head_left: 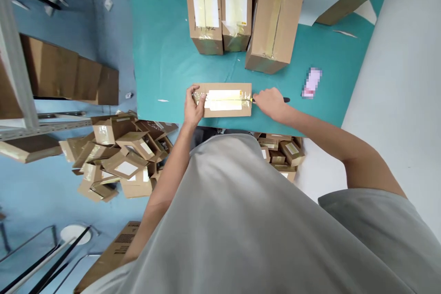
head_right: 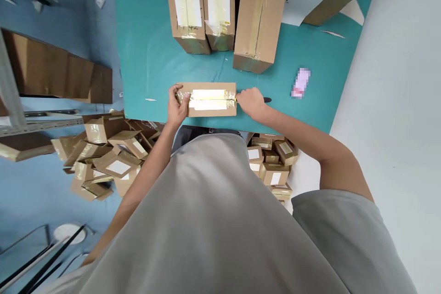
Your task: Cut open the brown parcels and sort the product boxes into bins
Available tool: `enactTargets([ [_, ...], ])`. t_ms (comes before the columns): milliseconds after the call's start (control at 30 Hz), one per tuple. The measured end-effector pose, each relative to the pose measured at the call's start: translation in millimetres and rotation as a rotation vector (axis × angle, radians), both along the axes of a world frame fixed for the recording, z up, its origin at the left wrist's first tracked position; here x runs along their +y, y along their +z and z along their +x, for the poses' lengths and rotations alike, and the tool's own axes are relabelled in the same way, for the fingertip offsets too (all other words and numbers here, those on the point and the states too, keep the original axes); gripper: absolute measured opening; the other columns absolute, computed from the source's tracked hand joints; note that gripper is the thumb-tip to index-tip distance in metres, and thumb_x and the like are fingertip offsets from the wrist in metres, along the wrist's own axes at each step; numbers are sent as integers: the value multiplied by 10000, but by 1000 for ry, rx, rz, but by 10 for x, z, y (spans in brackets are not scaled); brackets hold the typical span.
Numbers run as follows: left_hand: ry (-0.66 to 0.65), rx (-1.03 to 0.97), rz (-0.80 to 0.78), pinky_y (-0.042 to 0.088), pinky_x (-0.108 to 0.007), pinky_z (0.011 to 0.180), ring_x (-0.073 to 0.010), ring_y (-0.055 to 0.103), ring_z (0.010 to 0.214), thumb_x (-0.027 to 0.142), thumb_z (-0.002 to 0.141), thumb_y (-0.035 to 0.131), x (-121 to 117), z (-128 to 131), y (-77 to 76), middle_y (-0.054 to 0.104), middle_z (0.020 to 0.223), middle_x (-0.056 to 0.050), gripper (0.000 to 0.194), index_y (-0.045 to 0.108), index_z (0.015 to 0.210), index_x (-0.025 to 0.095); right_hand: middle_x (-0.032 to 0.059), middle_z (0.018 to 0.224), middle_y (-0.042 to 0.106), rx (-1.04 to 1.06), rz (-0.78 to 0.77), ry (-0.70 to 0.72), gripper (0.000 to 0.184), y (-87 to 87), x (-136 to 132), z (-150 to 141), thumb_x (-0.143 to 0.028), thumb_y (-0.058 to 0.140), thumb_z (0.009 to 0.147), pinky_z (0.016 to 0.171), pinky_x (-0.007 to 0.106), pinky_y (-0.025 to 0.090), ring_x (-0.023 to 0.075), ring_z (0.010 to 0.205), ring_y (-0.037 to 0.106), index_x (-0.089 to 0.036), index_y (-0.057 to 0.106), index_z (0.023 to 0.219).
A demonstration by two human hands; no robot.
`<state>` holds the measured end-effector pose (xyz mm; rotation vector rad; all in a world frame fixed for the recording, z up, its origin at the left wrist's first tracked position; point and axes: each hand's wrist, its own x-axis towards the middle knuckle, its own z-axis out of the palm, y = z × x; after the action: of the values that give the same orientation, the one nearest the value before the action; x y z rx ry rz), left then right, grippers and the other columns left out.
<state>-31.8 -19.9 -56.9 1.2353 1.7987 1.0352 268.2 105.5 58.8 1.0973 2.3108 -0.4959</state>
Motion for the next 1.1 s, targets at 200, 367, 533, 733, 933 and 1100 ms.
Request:
enactTargets([
  [200,35,90,38,446,-502,1317,-300,625,1483,863,1052,489,-43,25,15,647,1538,-193,778,556,1514,240,199,1103,850,53,-21,-45,307,4,-8,132,-226,547,1135,921,461,462,389,1119,772,-181,848,1176],
  [367,15,124,36,459,-517,1306,-302,628,1482,851,1065,470,-60,23,32,648,1538,-202,778,565,1523,230,186,1068,858,23,4,-44,295,65,-33,316,-372,605,1144,862,414,437,374,1089,775,-217,827,1260],
  [533,3,136,44,476,-510,1284,-293,637,1462,838,1072,474,-83,-93,-2,655,1519,-197,758,579,1516,233,148,917,836,150,-5,-218,278,47,-34,665,-473,711,1094,837,385,443,352,976,776,-222,832,1095],
  [733,101,128,38,523,-510,1217,-312,649,1413,897,1018,514,-146,-345,0,653,1481,-211,816,649,1458,224,16,586,684,556,-213,-896,528,-419,-284,683,-684,670,1057,661,295,494,212,605,668,-214,740,827],
  [933,223,181,35,607,-475,1066,-286,723,1159,892,1030,482,-202,-571,-29,694,1331,-199,812,698,1410,208,13,639,721,821,-572,-1360,448,-782,-668,-4,-630,851,947,515,274,472,141,499,558,-205,723,882],
  [1100,299,202,13,611,-453,997,-287,707,1078,865,1035,486,-214,-531,-81,724,1273,-193,794,700,1408,198,-65,611,646,960,-540,-1381,445,-604,-615,-151,-519,983,810,477,231,451,108,483,555,-178,757,986],
])
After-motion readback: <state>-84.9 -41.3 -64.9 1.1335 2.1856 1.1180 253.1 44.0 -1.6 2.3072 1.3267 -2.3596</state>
